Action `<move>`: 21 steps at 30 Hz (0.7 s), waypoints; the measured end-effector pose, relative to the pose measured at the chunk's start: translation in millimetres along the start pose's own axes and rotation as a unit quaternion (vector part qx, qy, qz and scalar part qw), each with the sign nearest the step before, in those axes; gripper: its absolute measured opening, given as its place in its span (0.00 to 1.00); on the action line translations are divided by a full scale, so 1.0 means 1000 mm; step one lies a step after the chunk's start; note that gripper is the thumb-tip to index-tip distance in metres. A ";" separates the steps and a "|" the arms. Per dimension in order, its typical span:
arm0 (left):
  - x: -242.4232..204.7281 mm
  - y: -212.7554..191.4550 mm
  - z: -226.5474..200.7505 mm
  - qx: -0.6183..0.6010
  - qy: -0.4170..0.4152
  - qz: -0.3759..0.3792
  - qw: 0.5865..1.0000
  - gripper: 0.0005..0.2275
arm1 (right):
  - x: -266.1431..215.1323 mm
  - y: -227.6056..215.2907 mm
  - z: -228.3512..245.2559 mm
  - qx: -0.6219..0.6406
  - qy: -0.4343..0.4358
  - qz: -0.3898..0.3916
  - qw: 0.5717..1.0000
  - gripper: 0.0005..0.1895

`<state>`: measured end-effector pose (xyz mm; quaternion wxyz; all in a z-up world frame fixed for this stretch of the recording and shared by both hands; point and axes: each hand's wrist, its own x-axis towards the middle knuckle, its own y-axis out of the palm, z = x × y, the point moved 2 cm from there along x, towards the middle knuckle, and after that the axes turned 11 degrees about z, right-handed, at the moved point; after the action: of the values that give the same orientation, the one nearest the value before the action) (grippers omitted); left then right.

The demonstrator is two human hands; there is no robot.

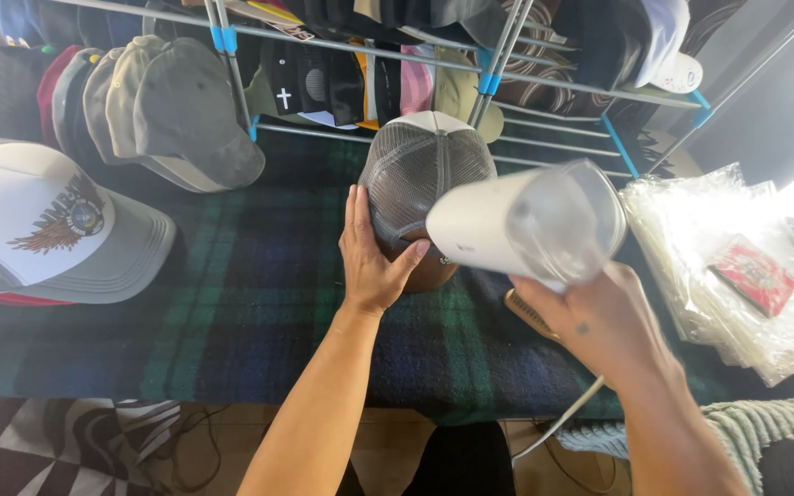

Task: Using a handheld steamer and a brush to shape and clean a trucker hat on a head form

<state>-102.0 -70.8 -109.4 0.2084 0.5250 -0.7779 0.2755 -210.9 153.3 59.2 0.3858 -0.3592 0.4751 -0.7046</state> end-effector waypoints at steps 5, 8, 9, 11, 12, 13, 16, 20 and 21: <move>-0.001 0.004 0.000 0.023 0.017 -0.007 1.000 0.47 | -0.007 -0.010 -0.017 0.128 0.130 -0.001 0.983 0.25; -0.004 0.002 -0.005 0.029 0.014 0.000 0.999 0.44 | 0.004 -0.023 -0.009 0.190 0.143 0.007 0.971 0.32; -0.002 0.003 -0.006 0.018 0.007 0.004 1.000 0.44 | 0.009 -0.031 -0.003 0.201 0.095 -0.004 0.975 0.35; -0.004 0.003 -0.001 0.012 0.002 0.009 1.000 0.45 | 0.021 -0.031 0.005 0.191 0.108 0.011 0.976 0.35; -0.004 0.004 0.002 0.007 -0.006 0.011 1.000 0.45 | 0.028 -0.030 0.010 0.179 0.118 0.029 0.976 0.36; -0.005 0.003 0.001 0.008 -0.007 0.014 1.000 0.45 | 0.032 -0.032 0.013 0.181 0.120 0.030 0.976 0.36; -0.005 0.003 -0.001 0.000 -0.013 0.015 1.000 0.46 | 0.049 -0.040 0.020 0.155 0.060 0.029 0.986 0.36; -0.005 0.004 -0.002 -0.020 -0.009 0.015 1.000 0.45 | 0.082 -0.058 0.021 0.107 0.029 0.043 0.993 0.33; -0.006 0.004 -0.002 -0.035 -0.011 0.015 0.999 0.45 | 0.091 -0.063 0.022 0.091 0.032 0.059 0.994 0.30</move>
<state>-103.3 -64.0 -112.0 0.2134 0.5088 -0.7971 0.2454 -244.5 80.1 138.4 0.4422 -0.2714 0.4412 -0.7322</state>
